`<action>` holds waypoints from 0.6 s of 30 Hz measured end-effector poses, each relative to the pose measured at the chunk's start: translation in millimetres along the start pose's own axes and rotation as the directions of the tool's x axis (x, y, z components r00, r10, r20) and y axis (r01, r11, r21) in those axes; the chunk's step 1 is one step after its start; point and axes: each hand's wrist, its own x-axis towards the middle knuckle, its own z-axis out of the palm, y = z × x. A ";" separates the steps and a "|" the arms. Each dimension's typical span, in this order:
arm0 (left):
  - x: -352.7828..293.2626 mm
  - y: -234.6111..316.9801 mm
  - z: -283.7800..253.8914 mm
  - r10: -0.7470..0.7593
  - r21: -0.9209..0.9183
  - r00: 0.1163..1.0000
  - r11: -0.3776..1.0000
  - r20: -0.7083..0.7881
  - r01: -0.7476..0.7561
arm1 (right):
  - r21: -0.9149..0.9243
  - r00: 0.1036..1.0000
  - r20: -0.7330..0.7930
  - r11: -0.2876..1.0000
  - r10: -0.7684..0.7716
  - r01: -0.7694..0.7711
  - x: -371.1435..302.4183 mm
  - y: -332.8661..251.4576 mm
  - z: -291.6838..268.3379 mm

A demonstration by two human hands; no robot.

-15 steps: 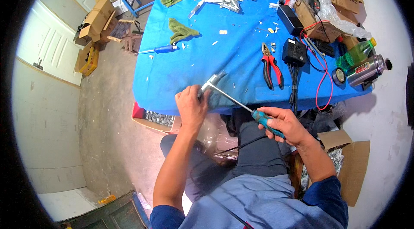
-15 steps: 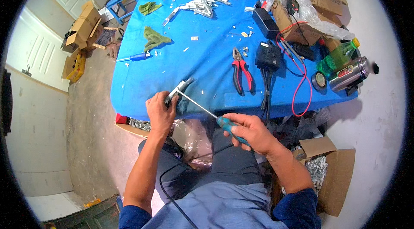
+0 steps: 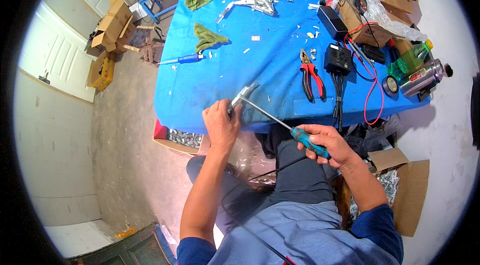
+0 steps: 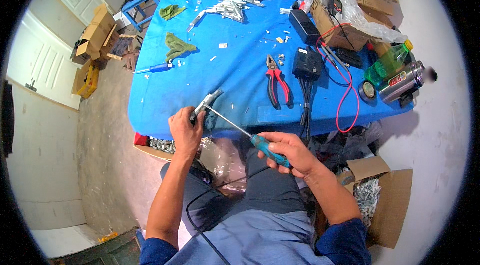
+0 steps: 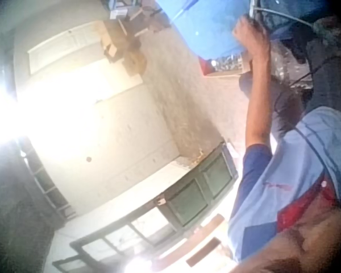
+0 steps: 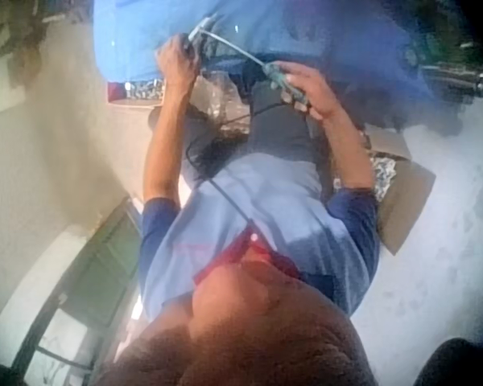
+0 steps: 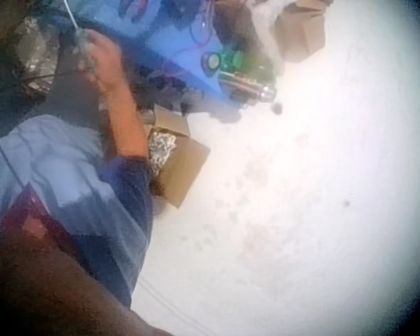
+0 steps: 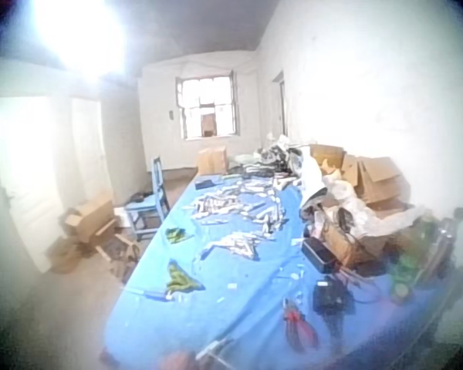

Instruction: The person assembles small metal components by hand and using a screwdriver and pliers while sitting at a workspace.

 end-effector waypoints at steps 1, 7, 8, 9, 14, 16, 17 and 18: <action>-0.5 -0.3 0.1 -0.003 0.004 1.000 1.000 0.004 0.003 | -0.009 1.000 -0.002 1.000 0.001 -0.001 0.2 0.1 -0.1; -1.3 0.3 0.6 -0.001 0.003 1.000 1.000 0.004 0.001 | -0.021 1.000 0.007 1.000 -0.005 0.006 1.2 -1.2 -0.7; -1.2 0.2 0.7 0.000 0.002 1.000 1.000 0.004 0.000 | -0.021 1.000 0.011 1.000 -0.005 0.006 1.4 -1.9 -0.5; -1.4 0.3 0.8 -0.001 0.005 1.000 1.000 0.001 0.001 | 0.024 1.000 0.023 1.000 0.006 -0.007 2.3 -1.3 -1.4; -1.5 1.1 0.5 -0.016 0.020 1.000 1.000 0.004 0.016 | -0.068 1.000 0.002 0.998 -0.004 0.004 6.8 -3.6 1.2; -1.3 1.9 -0.8 -0.009 0.011 1.000 1.000 0.007 0.009 | -0.132 1.000 -0.005 0.991 -0.012 0.011 6.1 -9.2 -0.7; -1.6 1.9 -1.3 -0.006 0.007 1.000 1.000 0.009 0.005 | -0.164 1.000 -0.008 0.986 -0.016 0.014 6.0 -11.8 -1.9; -1.4 1.9 -1.5 -0.007 0.007 1.000 1.000 0.013 0.007 | -0.193 1.000 -0.003 0.981 -0.030 0.029 5.7 -14.7 -2.3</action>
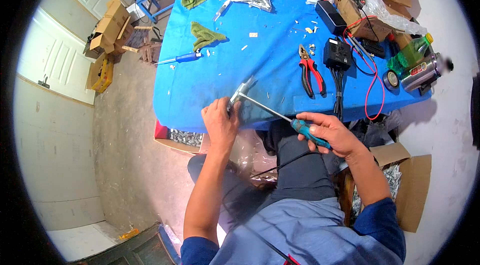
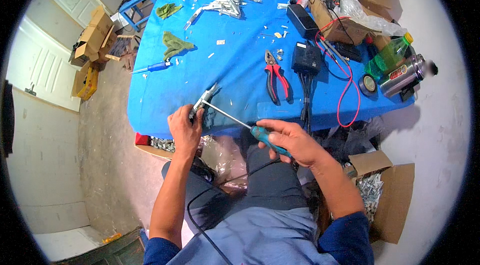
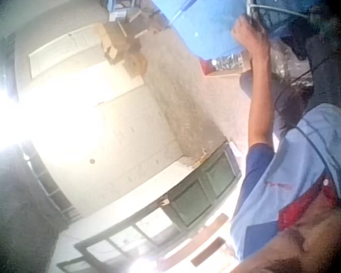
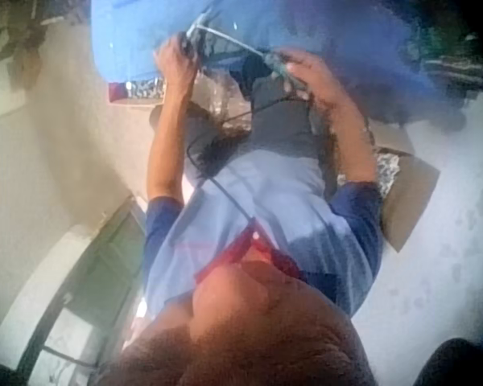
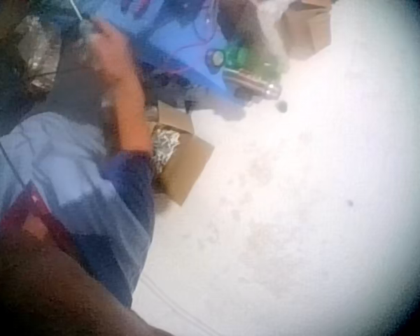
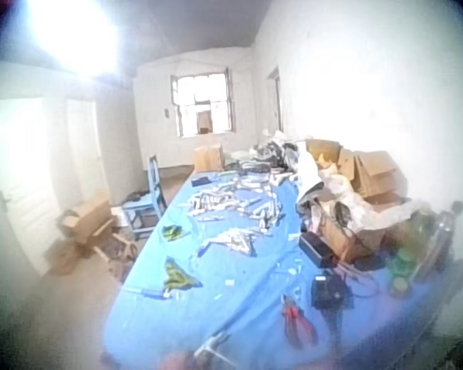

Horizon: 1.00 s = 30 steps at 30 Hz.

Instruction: The person assembles small metal components by hand and using a screwdriver and pliers while sitting at a workspace.

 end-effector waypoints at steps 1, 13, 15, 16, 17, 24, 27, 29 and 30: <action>-0.1 -0.3 0.0 -0.002 0.001 1.000 1.000 0.004 0.002 | -0.030 1.000 0.002 0.999 -0.015 0.015 -0.1 -2.5 -0.7; 2.6 -1.0 -2.2 -0.025 -0.009 0.999 1.000 0.044 0.025 | 0.288 0.994 0.100 0.955 0.047 -0.074 9.4 -7.5 -6.9; 1.8 -1.5 -1.8 -0.019 -0.009 0.999 1.000 0.038 0.019 | 0.121 1.000 0.014 0.992 0.020 -0.021 8.4 -8.0 -3.6; 1.2 -1.9 -1.6 -0.022 -0.005 0.999 1.000 0.041 0.022 | 0.034 1.000 -0.027 0.999 0.000 0.001 8.2 -8.0 -2.7; 0.8 -2.2 -1.6 -0.026 -0.001 0.999 1.000 0.043 0.026 | -0.001 1.000 -0.028 1.000 -0.007 0.007 8.1 -7.9 -3.5; 0.4 -2.1 -2.2 -0.026 0.008 0.998 1.000 0.060 0.026 | 0.030 0.999 0.010 0.999 0.031 -0.031 7.7 -16.1 -4.3; 0.9 -1.3 -2.6 -0.022 0.003 0.998 1.000 0.050 0.022 | -0.013 1.000 -0.011 1.000 0.027 -0.027 11.5 -12.4 -4.7; 1.8 0.1 -2.4 -0.029 -0.007 0.999 1.000 0.047 0.029 | -0.092 0.999 -0.053 0.996 -0.002 -0.003 12.2 -11.2 -0.7; 2.0 0.3 -1.7 -0.021 -0.010 0.999 1.000 0.024 0.022 | -0.134 0.997 -0.077 0.991 -0.023 0.012 10.9 -12.5 4.2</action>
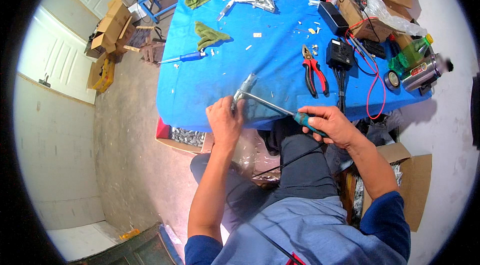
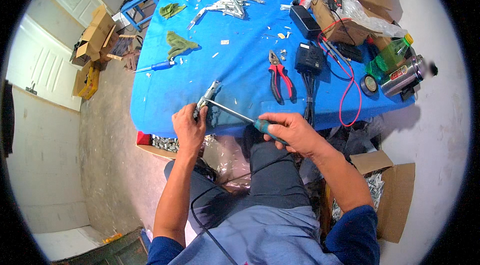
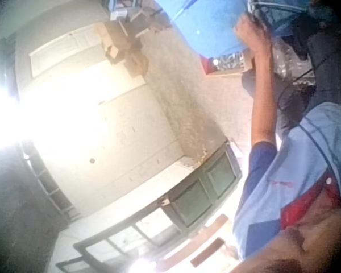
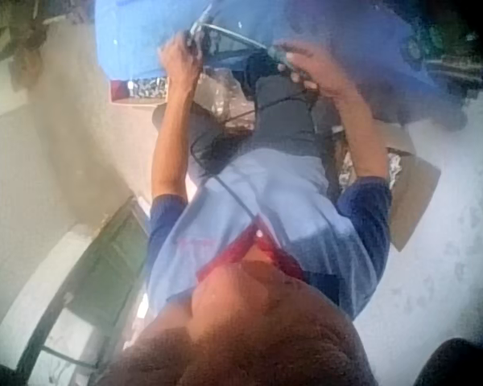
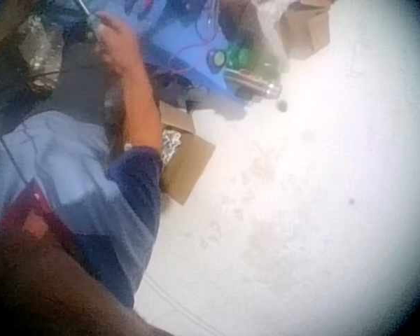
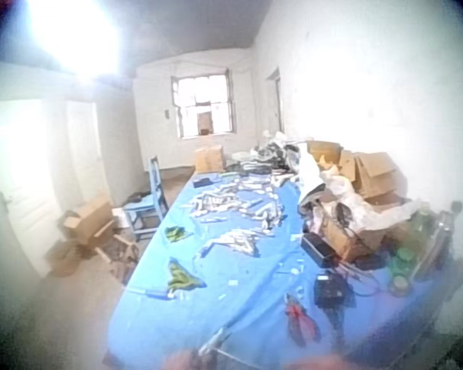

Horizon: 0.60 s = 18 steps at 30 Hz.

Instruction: The person assembles small metal components by hand and using a screwdriver and pliers while sitting at a workspace.

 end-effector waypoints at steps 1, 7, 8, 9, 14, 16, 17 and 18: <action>-0.1 -0.1 1.3 0.008 -0.004 1.000 1.000 -0.022 -0.008 | -0.042 0.999 -0.027 0.999 -0.019 0.018 -0.7 -1.1 3.7; -2.7 1.3 5.9 0.021 0.010 0.999 1.000 -0.041 -0.020 | -0.620 0.836 -0.082 0.685 -0.543 0.384 12.3 18.2 8.6; -3.5 3.2 6.7 0.038 0.003 0.998 0.999 -0.052 -0.038 | -0.638 0.823 -0.084 0.665 -0.561 0.388 12.7 19.6 7.6; -5.5 3.1 6.4 0.033 -0.002 0.998 0.999 -0.048 -0.033 | -0.498 0.909 -0.108 0.813 -0.404 0.302 10.7 6.8 9.1; -11.0 6.9 2.5 0.040 -0.025 0.999 0.999 -0.025 -0.041 | -0.073 0.960 -0.183 0.977 -0.209 0.199 -5.1 0.2 0.8; -11.9 7.3 0.3 0.032 -0.030 0.999 0.999 -0.027 -0.033 | -0.095 0.984 -0.147 0.992 -0.101 0.087 -18.2 -7.8 4.0; -12.5 7.4 -0.7 0.028 -0.032 0.999 0.999 -0.029 -0.029 | -0.116 0.991 -0.111 0.991 -0.074 0.061 -22.8 -5.2 2.4; -12.6 8.4 -0.9 0.025 -0.029 0.999 0.999 -0.026 -0.025 | -0.136 0.996 -0.079 0.990 -0.046 0.035 -27.5 -2.8 1.7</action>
